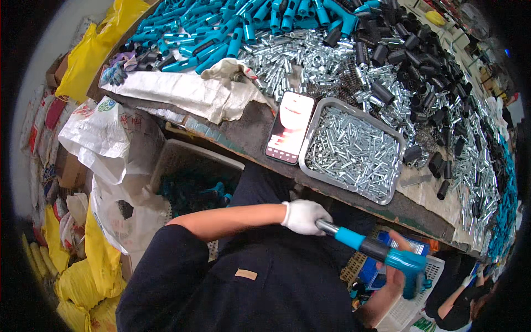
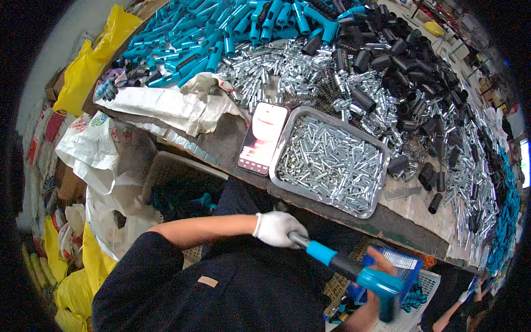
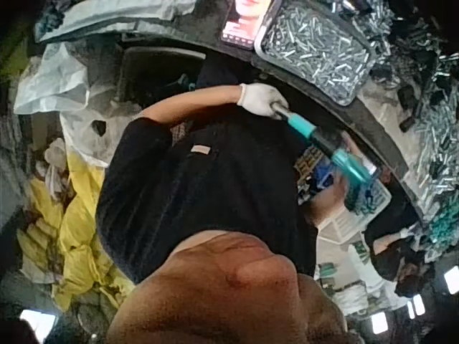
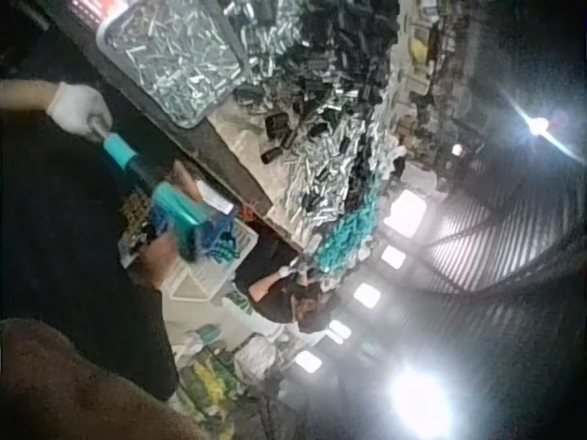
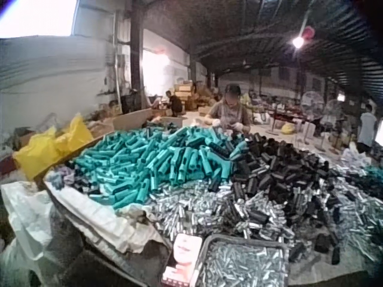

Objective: Assembling plastic handles with metal bolts at a workbench.

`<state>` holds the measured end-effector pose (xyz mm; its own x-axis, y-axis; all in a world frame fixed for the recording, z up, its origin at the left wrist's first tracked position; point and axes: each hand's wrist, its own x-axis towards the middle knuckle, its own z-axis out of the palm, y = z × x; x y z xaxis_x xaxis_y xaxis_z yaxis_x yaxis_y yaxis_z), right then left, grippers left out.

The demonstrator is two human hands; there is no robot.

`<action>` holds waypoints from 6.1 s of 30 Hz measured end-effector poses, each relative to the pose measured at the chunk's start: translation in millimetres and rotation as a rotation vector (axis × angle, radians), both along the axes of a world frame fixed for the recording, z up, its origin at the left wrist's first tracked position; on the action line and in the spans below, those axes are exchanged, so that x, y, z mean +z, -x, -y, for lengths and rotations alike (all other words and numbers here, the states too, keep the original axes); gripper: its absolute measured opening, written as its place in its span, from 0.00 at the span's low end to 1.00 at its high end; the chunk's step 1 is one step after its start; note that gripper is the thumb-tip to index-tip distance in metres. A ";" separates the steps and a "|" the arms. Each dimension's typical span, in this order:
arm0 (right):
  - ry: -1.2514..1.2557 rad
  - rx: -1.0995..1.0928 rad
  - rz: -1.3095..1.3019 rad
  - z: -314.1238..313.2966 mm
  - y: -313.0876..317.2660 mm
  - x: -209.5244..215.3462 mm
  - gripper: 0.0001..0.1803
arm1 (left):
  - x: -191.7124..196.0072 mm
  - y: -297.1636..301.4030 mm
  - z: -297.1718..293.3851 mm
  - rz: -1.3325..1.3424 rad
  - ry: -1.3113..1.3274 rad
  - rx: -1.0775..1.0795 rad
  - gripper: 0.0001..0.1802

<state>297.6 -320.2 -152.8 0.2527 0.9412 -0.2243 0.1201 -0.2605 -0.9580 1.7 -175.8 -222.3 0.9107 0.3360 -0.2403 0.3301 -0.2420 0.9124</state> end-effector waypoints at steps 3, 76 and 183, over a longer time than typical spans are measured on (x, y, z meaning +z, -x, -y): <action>0.319 0.140 -0.537 -0.6 13.8 28.1 0.42 | -39.8 11.9 -9.7 -0.225 -0.165 0.041 0.18; 0.156 0.674 0.582 -118.5 155.2 -194.6 0.30 | -231.8 -137.2 53.9 -1.027 -0.671 1.219 0.36; -0.888 0.466 0.746 -506.0 287.8 36.3 0.11 | 33.2 136.9 -81.7 0.178 -0.801 1.387 0.03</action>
